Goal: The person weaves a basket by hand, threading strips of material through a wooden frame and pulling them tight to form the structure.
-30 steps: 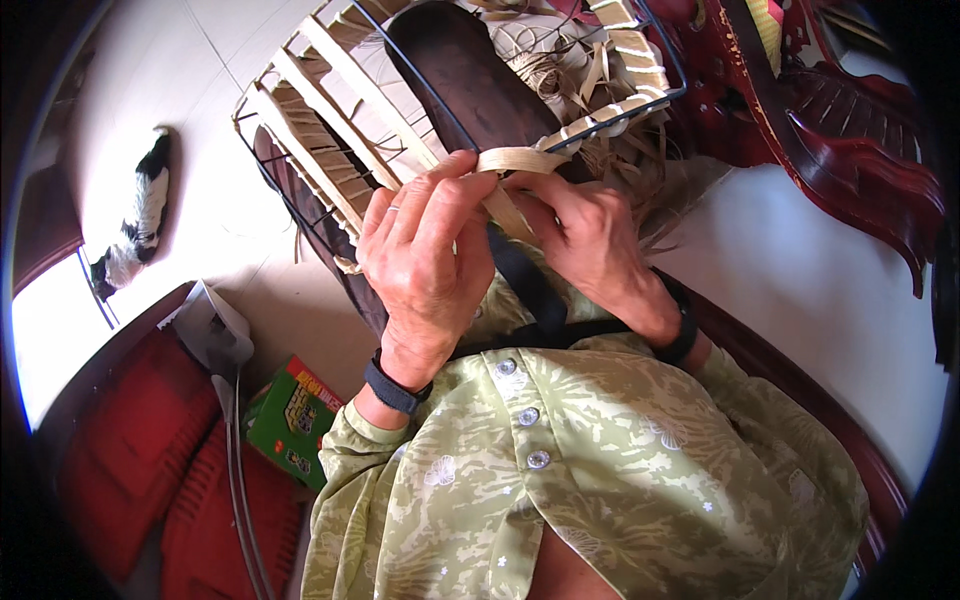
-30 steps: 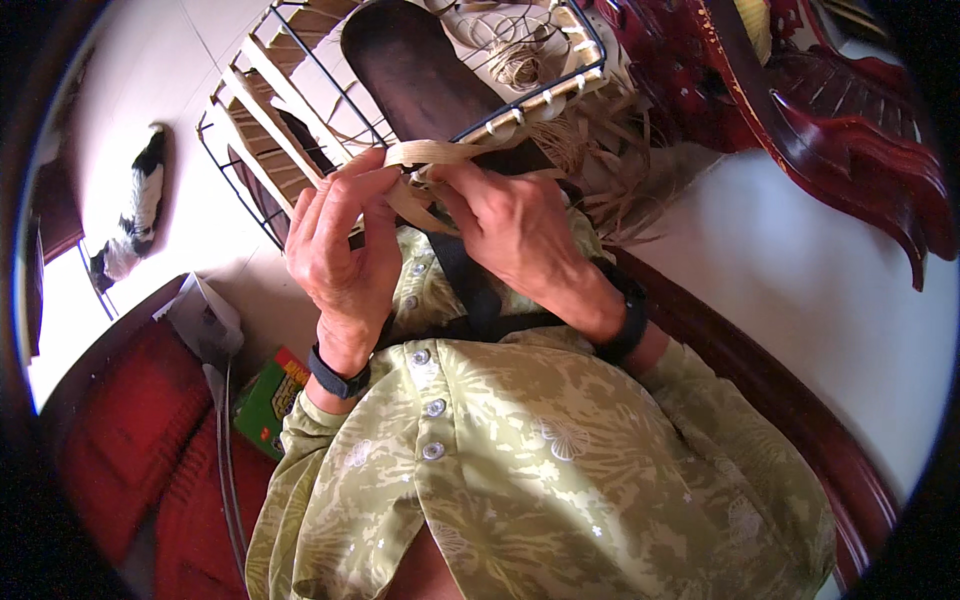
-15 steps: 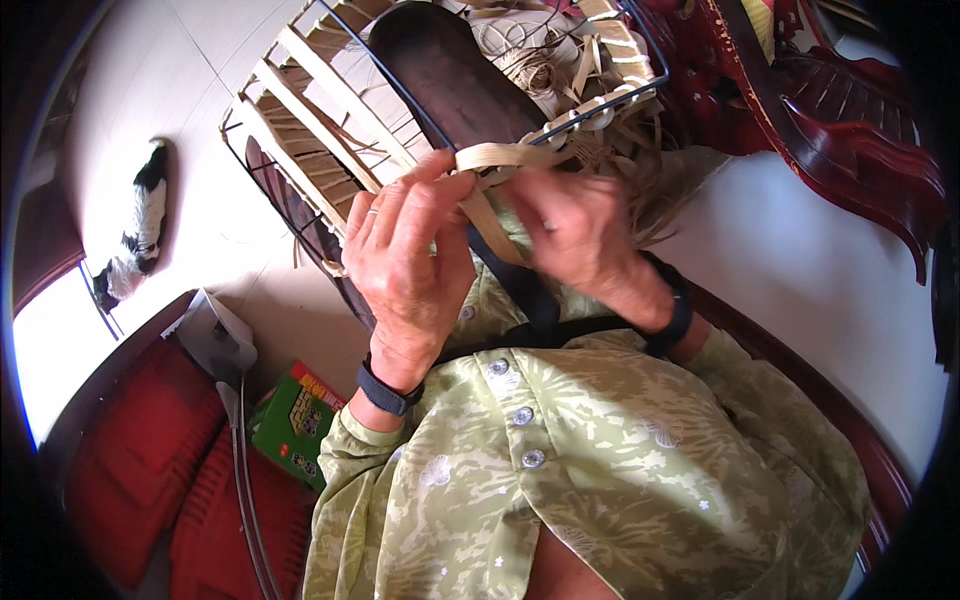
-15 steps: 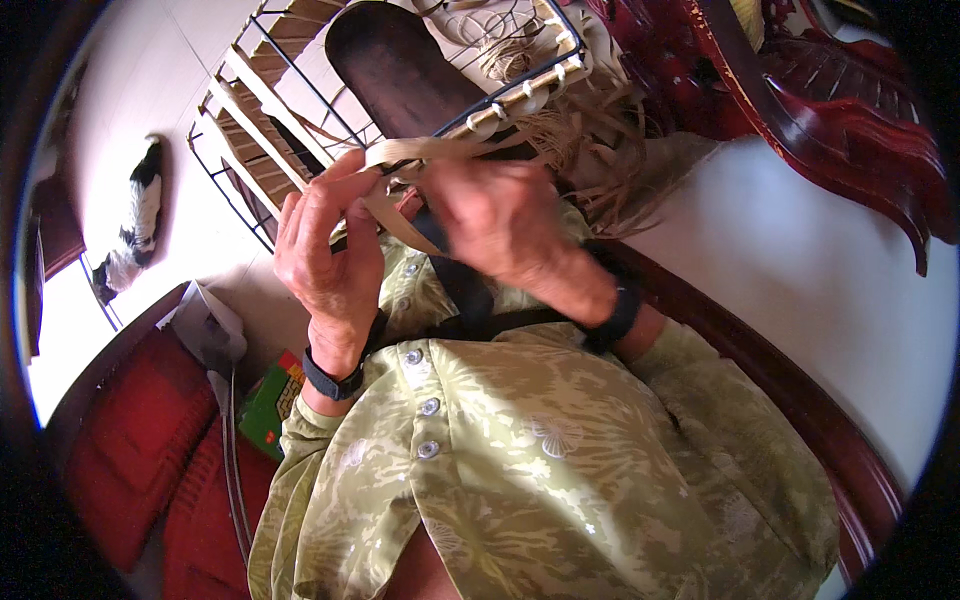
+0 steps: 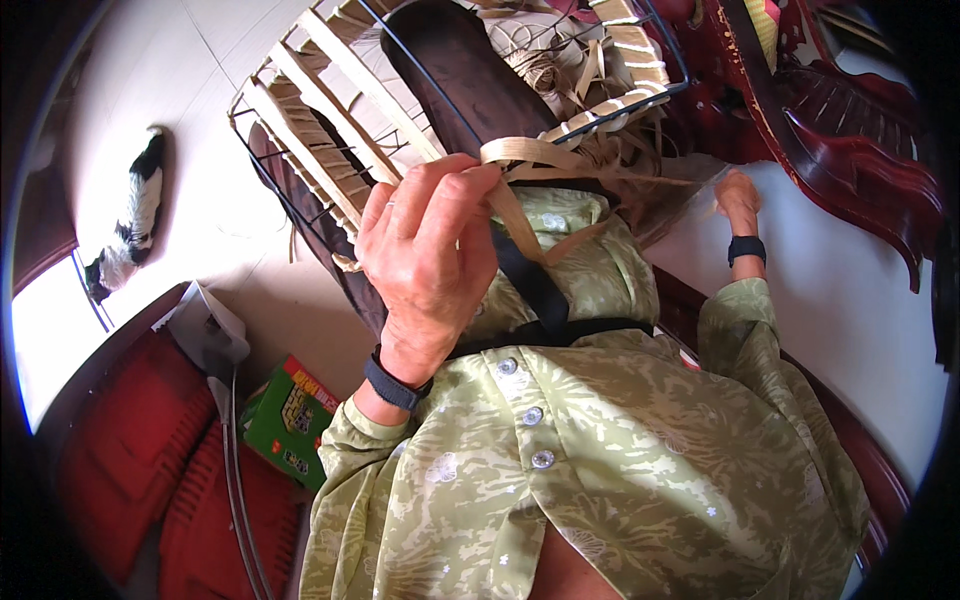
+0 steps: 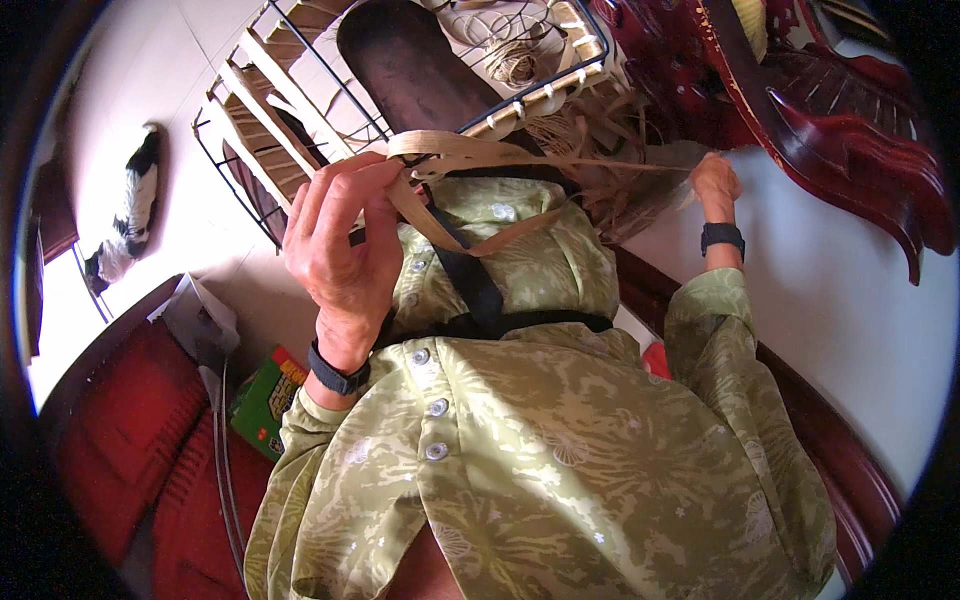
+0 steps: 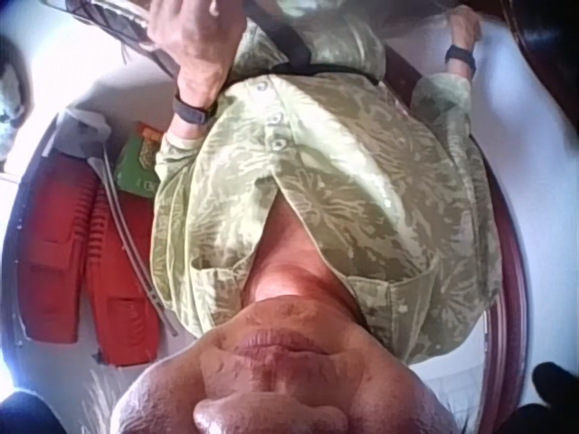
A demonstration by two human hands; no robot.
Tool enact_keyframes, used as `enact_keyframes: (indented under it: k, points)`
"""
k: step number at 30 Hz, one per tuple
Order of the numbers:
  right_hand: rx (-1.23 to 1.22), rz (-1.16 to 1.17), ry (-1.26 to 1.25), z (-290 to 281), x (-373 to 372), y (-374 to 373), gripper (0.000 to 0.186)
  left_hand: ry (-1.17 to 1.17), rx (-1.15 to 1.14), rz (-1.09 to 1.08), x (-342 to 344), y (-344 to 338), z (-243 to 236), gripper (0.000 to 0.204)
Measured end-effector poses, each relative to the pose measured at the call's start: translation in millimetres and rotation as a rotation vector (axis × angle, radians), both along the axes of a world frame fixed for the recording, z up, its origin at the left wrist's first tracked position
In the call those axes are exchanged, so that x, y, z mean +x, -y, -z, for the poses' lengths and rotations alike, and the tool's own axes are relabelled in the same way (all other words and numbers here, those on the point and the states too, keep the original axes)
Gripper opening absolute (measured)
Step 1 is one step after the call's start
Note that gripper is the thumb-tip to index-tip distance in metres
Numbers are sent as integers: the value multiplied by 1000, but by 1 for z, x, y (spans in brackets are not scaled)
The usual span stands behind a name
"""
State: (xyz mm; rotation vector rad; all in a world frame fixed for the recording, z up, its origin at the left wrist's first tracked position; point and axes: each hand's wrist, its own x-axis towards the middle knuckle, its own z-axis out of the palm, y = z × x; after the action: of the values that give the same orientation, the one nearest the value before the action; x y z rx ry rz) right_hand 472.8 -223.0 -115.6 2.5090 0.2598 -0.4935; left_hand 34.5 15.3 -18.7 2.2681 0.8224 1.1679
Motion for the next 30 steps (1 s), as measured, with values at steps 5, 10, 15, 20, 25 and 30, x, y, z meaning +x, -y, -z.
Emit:
enact_keyframes:
  k: [5,10,15,20,25,30]
  points:
    - [765,-263,-439,-87,-131,-58,17,-47,-17,-23,-2,3,-7,29]
    - [1117,-672,-544,-117,-274,-116,26,-28,2,-15,2,3,-5,28]
    - [1173,-842,-437,-98,-289,-140,17,-25,-6,-11,0,3,-7,29]
    - [1328,-539,-808,-99,-275,-140,11,-66,-21,15,-4,2,-9,30]
    - [1230,20,-930,-110,-199,-101,33,3,-52,-7,1,2,-2,30]
    - [1080,-68,-245,-72,-81,-60,33,73,-53,9,4,0,2,30]
